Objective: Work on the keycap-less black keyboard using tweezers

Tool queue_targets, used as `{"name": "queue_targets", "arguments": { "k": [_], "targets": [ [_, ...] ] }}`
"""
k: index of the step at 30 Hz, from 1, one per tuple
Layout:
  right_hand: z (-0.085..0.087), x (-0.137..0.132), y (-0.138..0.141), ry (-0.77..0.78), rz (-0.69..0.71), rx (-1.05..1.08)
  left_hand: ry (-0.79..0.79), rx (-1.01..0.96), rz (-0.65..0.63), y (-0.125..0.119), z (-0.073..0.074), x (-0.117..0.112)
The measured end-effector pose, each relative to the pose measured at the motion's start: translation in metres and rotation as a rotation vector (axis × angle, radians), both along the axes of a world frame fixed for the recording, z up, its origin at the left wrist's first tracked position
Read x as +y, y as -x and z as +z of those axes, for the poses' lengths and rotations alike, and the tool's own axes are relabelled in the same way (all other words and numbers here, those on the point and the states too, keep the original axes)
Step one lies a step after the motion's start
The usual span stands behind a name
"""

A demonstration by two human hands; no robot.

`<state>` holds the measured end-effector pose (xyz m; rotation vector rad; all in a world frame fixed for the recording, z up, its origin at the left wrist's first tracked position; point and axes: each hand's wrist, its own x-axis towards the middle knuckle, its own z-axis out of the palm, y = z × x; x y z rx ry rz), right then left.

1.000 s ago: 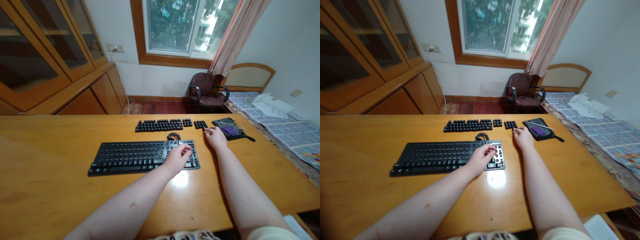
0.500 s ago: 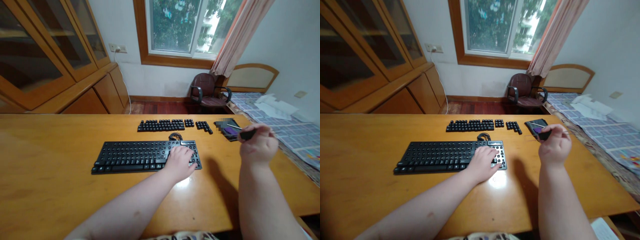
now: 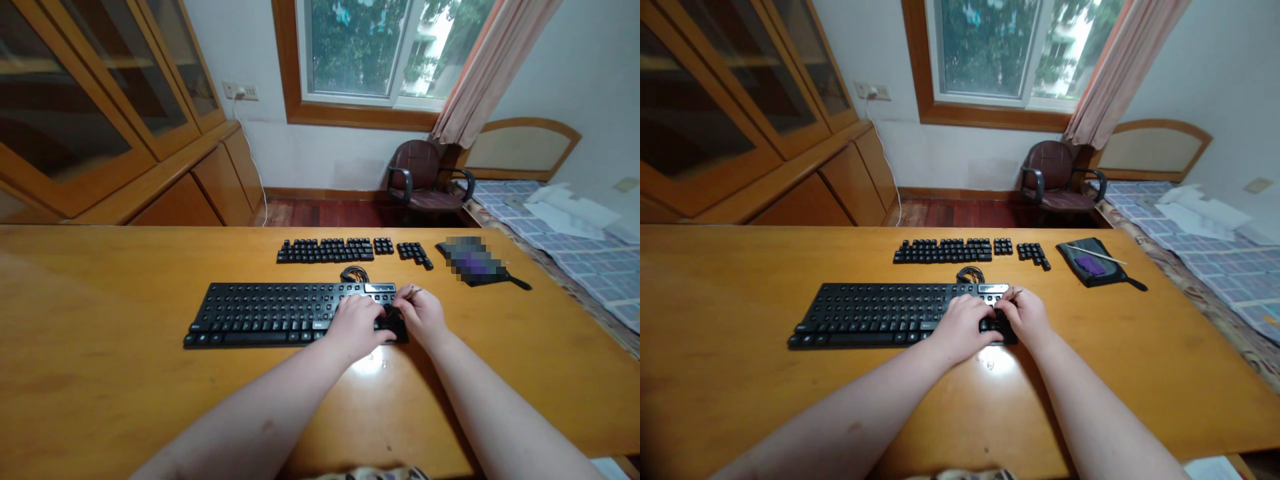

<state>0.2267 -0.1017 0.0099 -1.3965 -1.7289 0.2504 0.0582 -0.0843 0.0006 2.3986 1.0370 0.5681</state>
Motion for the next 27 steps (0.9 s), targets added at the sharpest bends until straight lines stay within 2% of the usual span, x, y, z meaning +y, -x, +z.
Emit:
{"name": "queue_targets", "arguments": {
  "k": [3, 8, 13, 17, 27],
  "targets": [
    [-0.0004, 0.0006, 0.0051, 0.04, 0.066, -0.006, 0.004, 0.01, 0.0, 0.0, -0.0008, -0.0003],
    [-0.0031, -0.0014, 0.005, 0.065, 0.279, -0.011, -0.001, 0.041, -0.026, 0.002, -0.0006, -0.0008],
    [-0.0004, -0.0048, 0.0036, 0.093, 0.397, -0.169, 0.013, 0.018, -0.075, 0.0063, -0.0015, -0.0009],
    [0.0018, -0.0038, 0.0054, 0.067, 0.399, -0.253, 0.025, 0.017, -0.072, 0.0075, -0.0007, -0.0018],
    [-0.0041, -0.005, 0.0102, 0.006, 0.268, -0.158, 0.022, 0.042, -0.038, 0.0044, -0.005, -0.0022]
  ]
}}
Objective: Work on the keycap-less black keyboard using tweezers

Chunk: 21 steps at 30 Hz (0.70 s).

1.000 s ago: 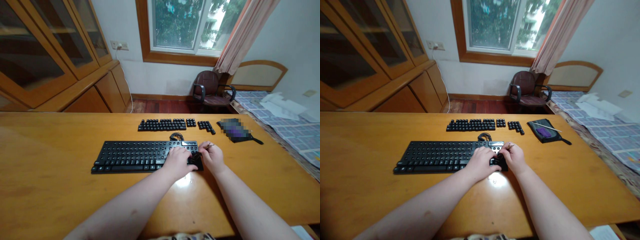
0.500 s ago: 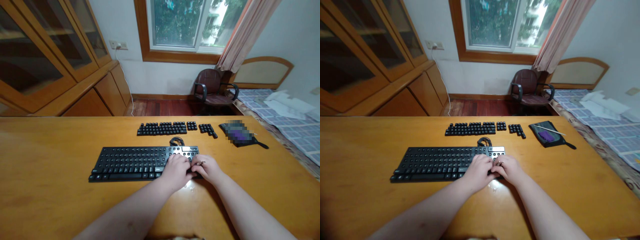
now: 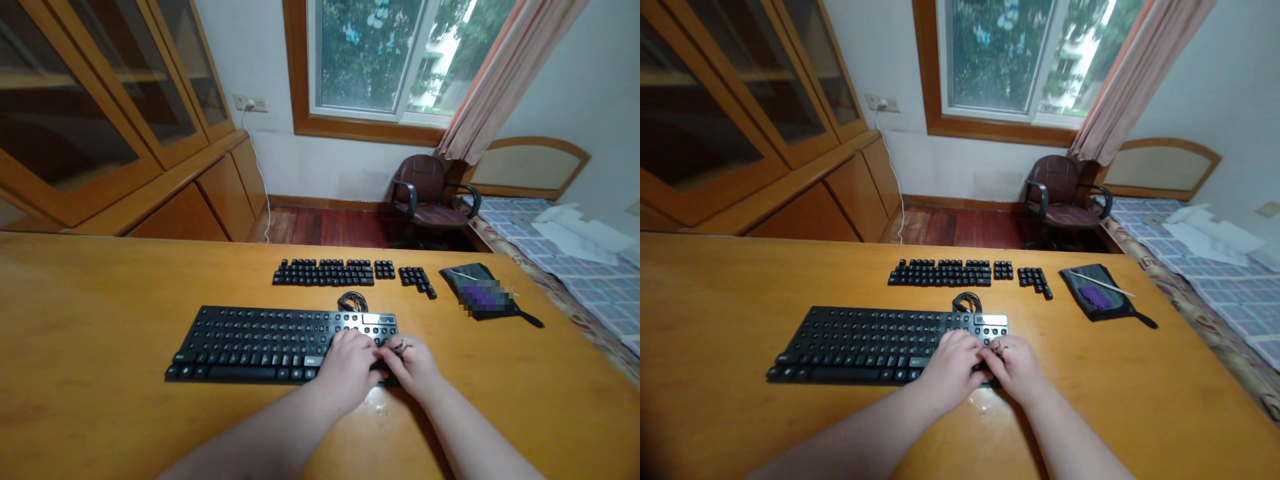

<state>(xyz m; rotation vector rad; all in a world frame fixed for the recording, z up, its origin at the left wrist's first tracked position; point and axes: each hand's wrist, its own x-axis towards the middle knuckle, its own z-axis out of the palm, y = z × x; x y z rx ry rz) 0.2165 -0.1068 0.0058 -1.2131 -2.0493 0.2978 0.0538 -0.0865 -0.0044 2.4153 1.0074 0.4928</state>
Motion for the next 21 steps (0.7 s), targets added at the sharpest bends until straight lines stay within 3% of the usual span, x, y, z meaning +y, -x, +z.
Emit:
{"name": "queue_targets", "arguments": {
  "k": [5, 12, 21],
  "targets": [
    [-0.0033, -0.0024, -0.0024, -0.044, -0.037, -0.002, 0.0, -0.005, 0.005, 0.0008, 0.0013, -0.0027],
    [-0.0072, -0.0067, -0.0066, -0.022, 0.032, 0.026, 0.001, -0.01, 0.019, 0.0006, 0.0029, -0.0031],
    [-0.0043, -0.0022, -0.0022, -0.177, 0.064, -0.024, -0.053, -0.039, -0.003, -0.0023, 0.0017, 0.0011]
  ]
}}
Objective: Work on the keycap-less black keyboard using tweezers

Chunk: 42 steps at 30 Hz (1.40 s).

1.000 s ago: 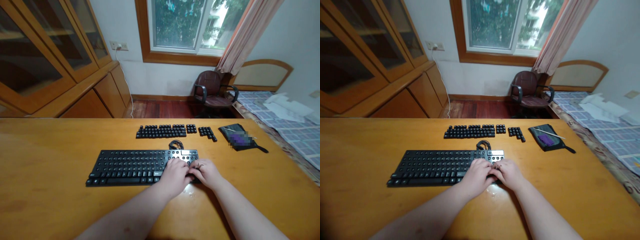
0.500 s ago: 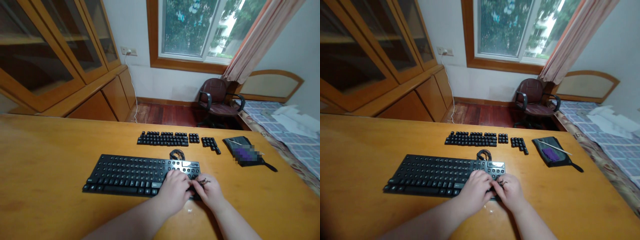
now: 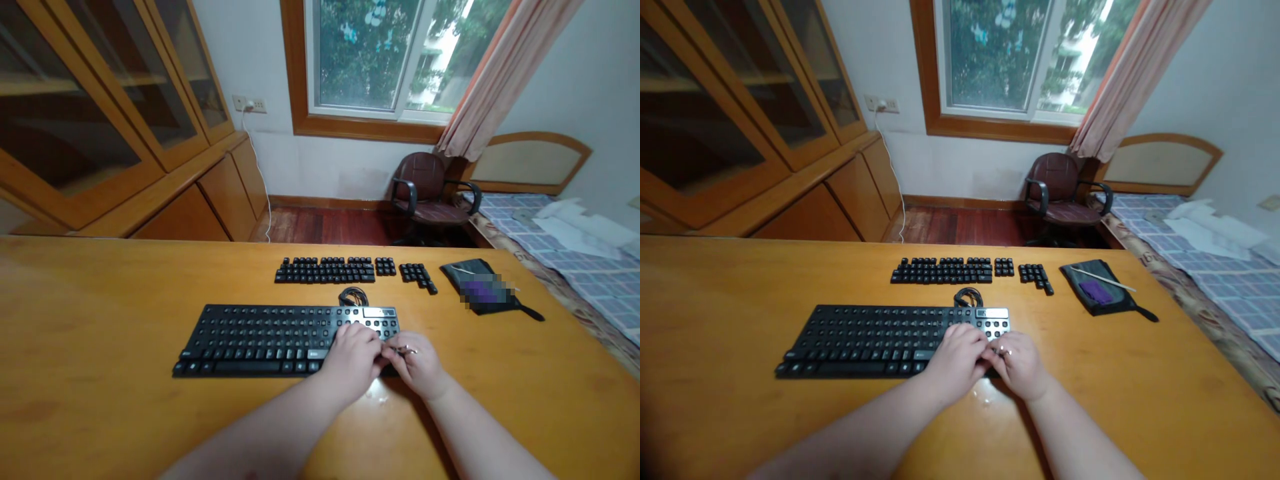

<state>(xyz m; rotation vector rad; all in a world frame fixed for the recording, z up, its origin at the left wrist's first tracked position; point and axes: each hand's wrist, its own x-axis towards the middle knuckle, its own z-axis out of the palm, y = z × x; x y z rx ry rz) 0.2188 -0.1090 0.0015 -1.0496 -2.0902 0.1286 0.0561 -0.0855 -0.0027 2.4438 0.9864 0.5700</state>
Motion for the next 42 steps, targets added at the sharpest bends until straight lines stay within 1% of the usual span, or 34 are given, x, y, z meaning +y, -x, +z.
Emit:
{"name": "queue_targets", "arguments": {
  "k": [6, 11, 15, 19, 23, 24, 25, 29, 31, 34, 38, 42],
  "targets": [
    [0.001, 0.002, 0.002, -0.089, -0.04, -0.032, -0.02, 0.031, 0.006, -0.002, -0.002, 0.003],
    [0.001, -0.001, -0.002, -0.073, -0.225, 0.039, -0.022, 0.046, 0.002, -0.003, 0.004, 0.003],
    [-0.002, -0.002, -0.008, -0.045, -0.25, 0.063, -0.007, 0.031, 0.007, -0.003, 0.006, 0.002],
    [-0.007, -0.001, -0.013, 0.005, -0.238, 0.123, 0.021, -0.017, 0.022, -0.003, 0.004, 0.002],
    [-0.012, 0.002, -0.015, 0.077, -0.354, 0.2, 0.031, -0.089, 0.077, -0.002, 0.002, 0.004],
    [-0.013, 0.002, -0.015, 0.091, -0.359, 0.218, 0.038, -0.102, 0.089, -0.002, 0.002, 0.004],
    [-0.014, 0.003, -0.015, 0.1, -0.337, 0.236, 0.048, -0.115, 0.098, -0.002, 0.001, 0.005],
    [-0.013, 0.003, -0.013, 0.117, -0.151, 0.333, 0.099, -0.159, 0.112, -0.001, 0.0, 0.006],
    [-0.01, 0.003, -0.011, 0.146, -0.098, 0.362, 0.106, -0.158, 0.117, -0.001, 0.0, 0.006],
    [-0.007, 0.005, -0.008, 0.207, -0.05, 0.374, 0.094, -0.133, 0.108, -0.001, 0.001, 0.006],
    [-0.006, 0.009, -0.008, 0.243, 0.008, 0.391, 0.063, -0.124, 0.085, -0.002, 0.001, 0.006],
    [-0.011, 0.011, -0.007, 0.332, -0.025, 0.473, 0.032, -0.141, 0.048, -0.001, -0.001, 0.007]
  ]
}}
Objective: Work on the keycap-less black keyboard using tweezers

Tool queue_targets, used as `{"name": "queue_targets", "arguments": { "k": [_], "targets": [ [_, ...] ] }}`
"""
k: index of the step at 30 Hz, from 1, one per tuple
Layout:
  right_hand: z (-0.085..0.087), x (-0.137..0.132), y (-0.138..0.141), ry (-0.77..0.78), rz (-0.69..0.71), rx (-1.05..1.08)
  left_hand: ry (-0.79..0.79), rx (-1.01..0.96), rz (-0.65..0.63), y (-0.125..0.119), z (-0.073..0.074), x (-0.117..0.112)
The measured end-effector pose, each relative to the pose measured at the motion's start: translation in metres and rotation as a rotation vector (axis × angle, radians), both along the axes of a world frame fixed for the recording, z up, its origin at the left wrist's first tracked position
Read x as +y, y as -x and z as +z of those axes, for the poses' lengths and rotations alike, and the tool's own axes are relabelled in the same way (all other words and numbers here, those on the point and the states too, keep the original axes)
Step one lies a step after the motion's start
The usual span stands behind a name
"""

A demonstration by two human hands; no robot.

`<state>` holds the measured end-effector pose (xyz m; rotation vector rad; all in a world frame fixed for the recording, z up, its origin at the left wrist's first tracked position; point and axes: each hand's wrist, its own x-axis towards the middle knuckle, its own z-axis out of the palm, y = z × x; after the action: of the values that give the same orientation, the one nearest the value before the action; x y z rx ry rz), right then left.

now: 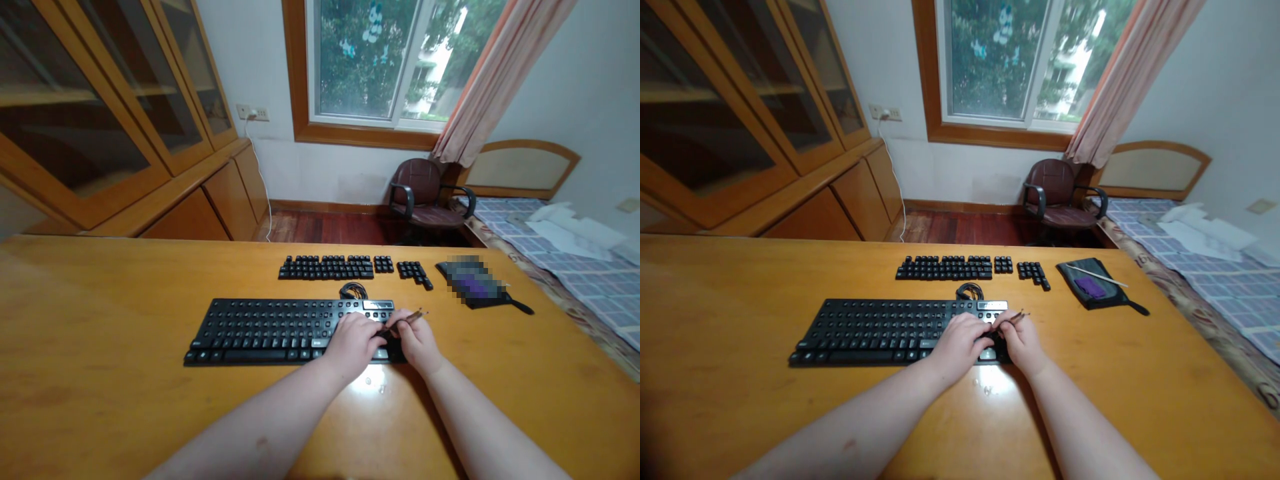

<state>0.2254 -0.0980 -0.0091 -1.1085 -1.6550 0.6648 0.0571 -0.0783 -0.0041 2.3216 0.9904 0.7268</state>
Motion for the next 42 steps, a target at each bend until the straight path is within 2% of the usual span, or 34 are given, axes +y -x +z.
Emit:
{"name": "queue_targets", "arguments": {
  "k": [9, 13, 16, 23, 29, 31, 33, 36, 39, 42],
  "targets": [
    [-0.005, 0.002, 0.008, 0.174, -0.039, 0.191, 0.018, -0.04, -0.033, 0.001, -0.003, 0.0],
    [-0.008, 0.001, 0.007, 0.237, -0.05, 0.188, 0.113, -0.134, 0.051, 0.001, -0.001, 0.001],
    [-0.009, 0.0, 0.005, 0.187, -0.069, 0.164, 0.193, -0.222, 0.061, 0.001, 0.0, 0.002],
    [-0.009, 0.003, -0.002, 0.105, -0.075, 0.16, 0.249, -0.293, 0.05, -0.001, 0.002, 0.005],
    [-0.007, 0.003, -0.001, 0.036, -0.012, 0.241, 0.32, -0.412, 0.156, -0.001, 0.0, 0.01],
    [-0.005, 0.0, -0.002, -0.043, -0.067, 0.188, 0.399, -0.476, 0.189, -0.002, -0.002, 0.011],
    [-0.002, -0.002, -0.005, -0.132, -0.187, 0.106, 0.49, -0.557, 0.196, -0.003, -0.003, 0.012],
    [0.003, -0.004, -0.01, -0.204, -0.292, -0.099, 0.554, -0.64, 0.187, -0.005, -0.004, 0.011],
    [0.007, -0.002, -0.01, -0.179, -0.177, -0.34, 0.532, -0.652, 0.179, -0.005, -0.005, 0.011],
    [0.007, 0.0, -0.002, -0.17, -0.051, -0.461, 0.517, -0.632, 0.152, -0.005, -0.006, 0.01]
  ]
}}
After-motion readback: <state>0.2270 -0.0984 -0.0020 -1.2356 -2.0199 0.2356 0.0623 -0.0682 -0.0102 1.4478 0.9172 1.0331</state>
